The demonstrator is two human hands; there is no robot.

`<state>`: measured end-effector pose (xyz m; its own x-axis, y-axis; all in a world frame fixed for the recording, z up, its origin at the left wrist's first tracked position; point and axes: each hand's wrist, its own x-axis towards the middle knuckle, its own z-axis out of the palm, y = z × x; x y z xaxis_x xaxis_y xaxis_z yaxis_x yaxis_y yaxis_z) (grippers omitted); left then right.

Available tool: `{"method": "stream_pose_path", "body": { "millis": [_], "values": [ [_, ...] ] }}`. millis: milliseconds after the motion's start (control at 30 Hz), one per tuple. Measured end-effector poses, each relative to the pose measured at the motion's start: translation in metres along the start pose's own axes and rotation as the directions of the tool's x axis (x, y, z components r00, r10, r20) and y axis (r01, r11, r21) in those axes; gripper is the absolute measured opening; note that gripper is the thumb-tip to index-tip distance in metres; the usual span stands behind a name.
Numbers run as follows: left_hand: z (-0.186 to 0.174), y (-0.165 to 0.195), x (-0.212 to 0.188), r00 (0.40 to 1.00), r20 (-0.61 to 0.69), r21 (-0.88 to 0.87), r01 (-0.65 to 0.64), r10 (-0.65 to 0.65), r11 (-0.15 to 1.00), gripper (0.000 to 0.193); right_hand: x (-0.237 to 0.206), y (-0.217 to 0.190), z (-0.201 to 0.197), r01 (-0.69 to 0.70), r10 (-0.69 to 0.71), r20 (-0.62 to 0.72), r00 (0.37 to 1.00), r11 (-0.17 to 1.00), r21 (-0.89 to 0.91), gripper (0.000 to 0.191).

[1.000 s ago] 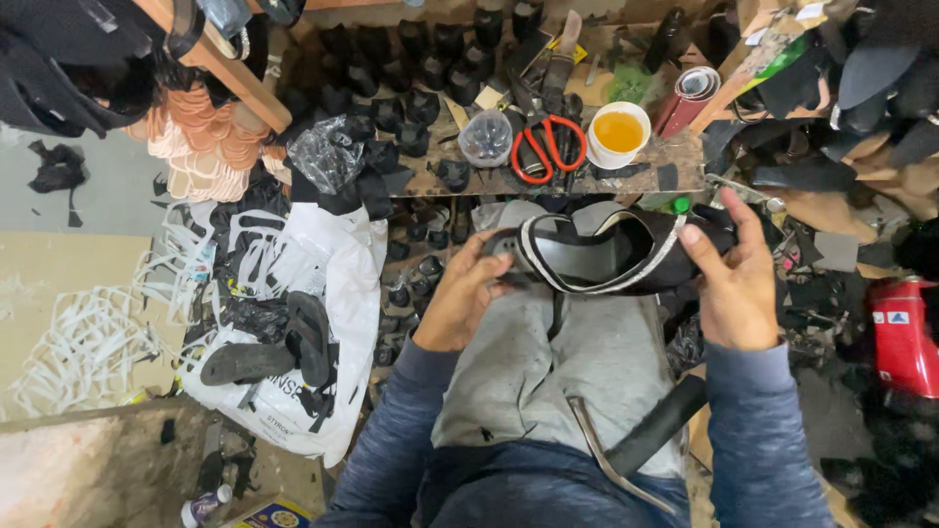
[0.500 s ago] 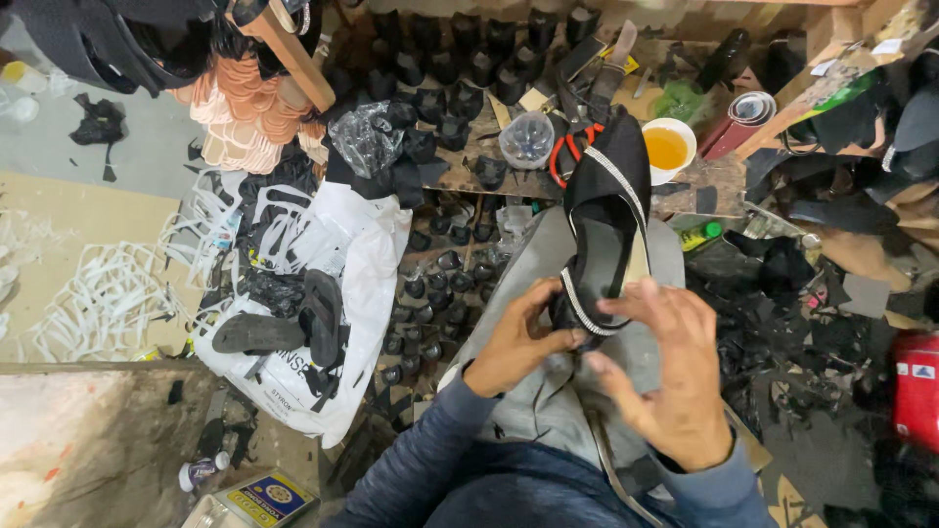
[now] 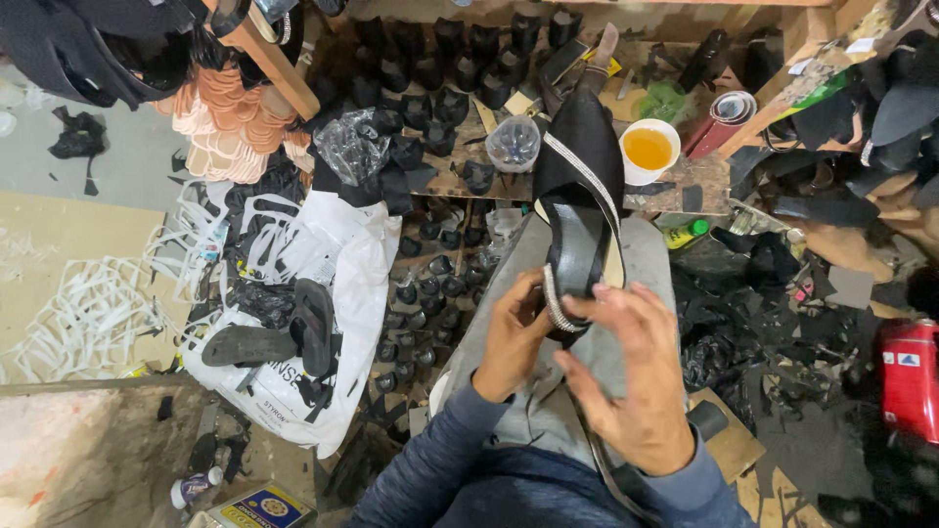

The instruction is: The person trims the upper of a black high-heeled shoe with scissors, then uses a heated tool to press and shape the heel area. The finished shoe is placed on a nearby shelf.

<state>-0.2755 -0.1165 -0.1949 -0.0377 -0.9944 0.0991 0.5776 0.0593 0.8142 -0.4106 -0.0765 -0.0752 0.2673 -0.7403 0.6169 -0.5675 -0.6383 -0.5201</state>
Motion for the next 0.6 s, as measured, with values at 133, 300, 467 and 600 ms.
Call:
{"method": "stream_pose_path", "body": {
  "millis": [133, 300, 467, 600],
  "values": [
    [0.000, 0.029, 0.002, 0.985, -0.030, -0.310, 0.152, -0.170, 0.938, 0.046, -0.008, 0.004, 0.009, -0.279, 0.351, -0.145, 0.925, 0.888, 0.365, 0.091],
    [0.005, 0.040, 0.004, 0.986, 0.007, -0.293, 0.162, -0.168, 0.942, 0.051, -0.011, 0.021, 0.028, -0.432, 0.476, 0.058, 0.878, 0.733, 0.525, 0.109],
    [0.008, 0.037, -0.001, 0.996, 0.019, -0.066, 0.088, -0.087, 0.994, 0.032, -0.013, 0.027, 0.035, -0.335, 0.464, 0.004, 0.886, 0.635, 0.696, 0.111],
    [0.011, 0.047, 0.004, 0.999, -0.002, 0.067, 0.044, -0.044, 0.997, 0.033, -0.008, 0.031, 0.030, -0.316, 0.481, 0.012, 0.877, 0.558, 0.767, 0.116]
  ]
}}
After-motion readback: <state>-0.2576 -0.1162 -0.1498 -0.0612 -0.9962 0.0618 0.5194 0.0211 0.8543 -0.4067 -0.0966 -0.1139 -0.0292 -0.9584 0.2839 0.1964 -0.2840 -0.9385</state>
